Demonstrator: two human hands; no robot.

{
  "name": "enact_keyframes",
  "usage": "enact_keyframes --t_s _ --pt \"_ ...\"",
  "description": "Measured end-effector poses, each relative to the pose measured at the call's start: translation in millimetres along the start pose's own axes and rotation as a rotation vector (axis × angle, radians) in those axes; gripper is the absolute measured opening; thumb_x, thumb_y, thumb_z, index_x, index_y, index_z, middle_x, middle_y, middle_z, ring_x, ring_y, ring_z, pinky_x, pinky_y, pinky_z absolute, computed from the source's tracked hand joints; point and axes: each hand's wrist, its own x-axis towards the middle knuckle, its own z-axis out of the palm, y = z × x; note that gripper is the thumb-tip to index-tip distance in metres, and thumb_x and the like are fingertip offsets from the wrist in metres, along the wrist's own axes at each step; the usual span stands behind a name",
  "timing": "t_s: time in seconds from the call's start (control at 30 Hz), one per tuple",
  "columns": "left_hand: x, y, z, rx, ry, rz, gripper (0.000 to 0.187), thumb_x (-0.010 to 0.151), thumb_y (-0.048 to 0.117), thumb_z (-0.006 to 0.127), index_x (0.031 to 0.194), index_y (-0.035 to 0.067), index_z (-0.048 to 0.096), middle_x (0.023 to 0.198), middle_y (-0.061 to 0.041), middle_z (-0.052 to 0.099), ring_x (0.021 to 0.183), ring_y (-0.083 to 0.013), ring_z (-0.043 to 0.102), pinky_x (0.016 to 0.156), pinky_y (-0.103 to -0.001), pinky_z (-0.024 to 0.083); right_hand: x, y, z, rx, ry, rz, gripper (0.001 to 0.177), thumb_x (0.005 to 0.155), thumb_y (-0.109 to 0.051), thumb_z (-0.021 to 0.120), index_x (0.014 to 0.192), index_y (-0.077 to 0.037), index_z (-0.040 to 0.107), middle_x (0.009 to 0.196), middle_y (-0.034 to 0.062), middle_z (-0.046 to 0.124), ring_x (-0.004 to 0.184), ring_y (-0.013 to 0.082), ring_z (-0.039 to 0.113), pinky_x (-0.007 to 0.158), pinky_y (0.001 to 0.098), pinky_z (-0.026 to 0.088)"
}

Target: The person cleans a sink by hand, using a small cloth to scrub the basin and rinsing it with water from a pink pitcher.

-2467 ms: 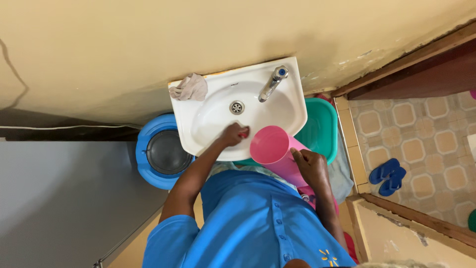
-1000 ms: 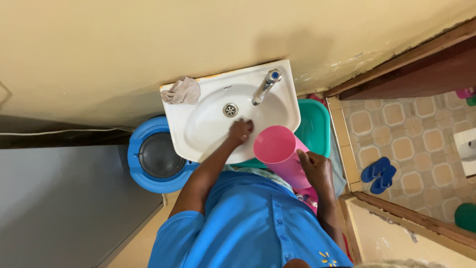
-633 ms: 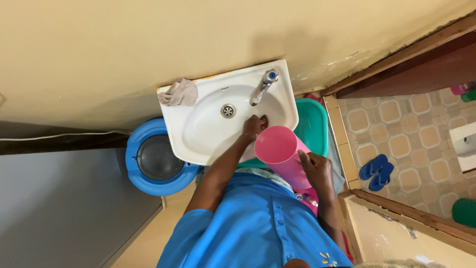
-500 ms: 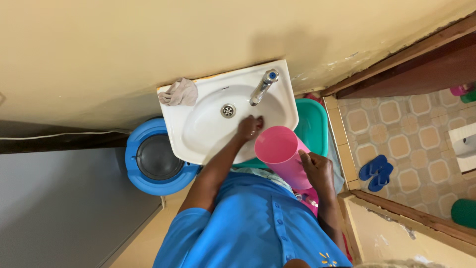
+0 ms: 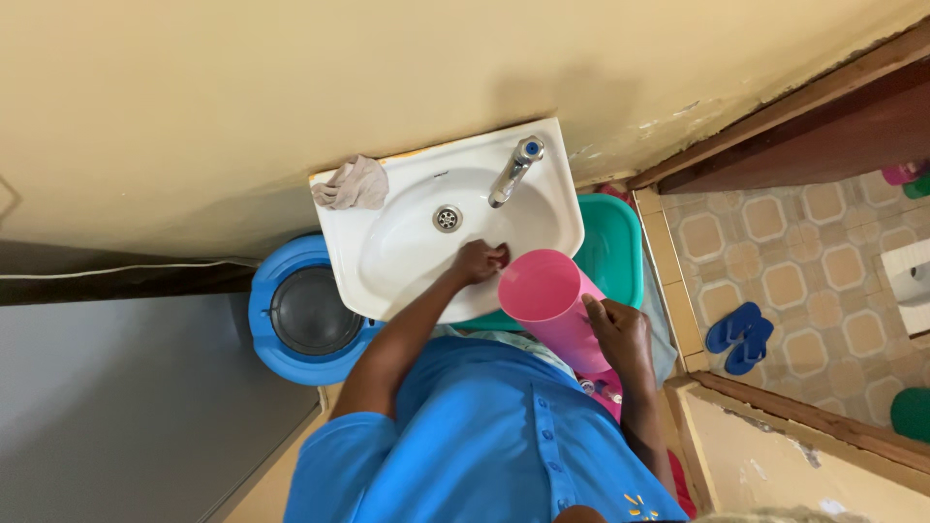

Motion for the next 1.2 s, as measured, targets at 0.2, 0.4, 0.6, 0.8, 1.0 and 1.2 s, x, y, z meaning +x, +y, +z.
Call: enact_keyframes --t_s 0.2,0.4,0.6,0.8,1.0,1.2 --pt "-33.8 -34.3 -24.9 0.102 0.463 -0.207 0.022 0.075 0.017 0.073 0.097 0.014 0.076 0.108 -0.027 0.062 0.093 -0.0429 0.064 0.076 -0.051 0.054 -0.1 -1.7 4.0 -0.005 -0.019 -0.004 0.045 0.096 -0.037 0.069 0.07 0.0 0.068 0.05 0.0069 0.052 0.046 0.0112 0.045 0.044 0.0348 0.037" --pt "-21.7 4.8 9.9 0.176 0.224 -0.118 0.027 0.082 0.014 0.067 0.106 0.021 0.077 0.104 -0.023 0.063 0.093 -0.0404 0.065 0.081 -0.05 0.054 3.7 -3.0 12.8 -0.06 -0.067 -0.029 0.047 0.096 -0.038 0.069 0.068 -0.001 0.067 0.049 0.0067 0.052 0.045 0.0119 0.046 0.044 0.0359 0.037" --pt "-61.2 -25.6 -8.9 -0.001 0.402 0.071 0.033 0.075 0.015 0.069 0.106 0.022 0.079 0.095 -0.015 0.066 0.09 -0.0356 0.063 0.081 -0.048 0.052 10.4 -0.6 23.4 -0.044 -0.129 -0.065 0.051 0.097 -0.038 0.07 0.064 0.001 0.063 0.049 0.0071 0.046 0.047 0.0121 0.039 0.044 0.0374 0.033" --pt "-66.4 -43.0 -24.3 0.075 0.543 -0.124 0.025 0.076 0.014 0.072 0.1 0.019 0.078 0.098 -0.017 0.064 0.09 -0.0378 0.061 0.079 -0.048 0.053 13.3 -3.2 32.4 -0.047 -0.166 -0.133 0.052 0.098 -0.037 0.07 0.064 0.002 0.061 0.05 0.0083 0.041 0.049 0.012 0.034 0.044 0.0373 0.031" --pt "-61.4 -16.6 1.6 -0.042 0.42 -0.019 0.026 0.076 0.014 0.071 0.101 0.019 0.079 0.099 -0.02 0.065 0.089 -0.0382 0.063 0.078 -0.049 0.053 16.1 -9.6 36.1 -0.045 -0.192 -0.148 0.049 0.096 -0.037 0.07 0.066 0.001 0.066 0.049 0.0096 0.043 0.047 0.0123 0.037 0.044 0.038 0.032" --pt "-75.2 -45.4 -26.4 0.145 0.413 -0.119 0.022 0.084 0.01 0.064 0.1 0.016 0.076 0.103 -0.012 0.07 0.093 -0.0343 0.065 0.085 -0.048 0.052 16.6 -14.6 35.1 -0.04 -0.179 -0.176 0.045 0.095 -0.037 0.07 0.069 0.0 0.07 0.049 0.009 0.05 0.045 0.0121 0.041 0.043 0.0369 0.035"
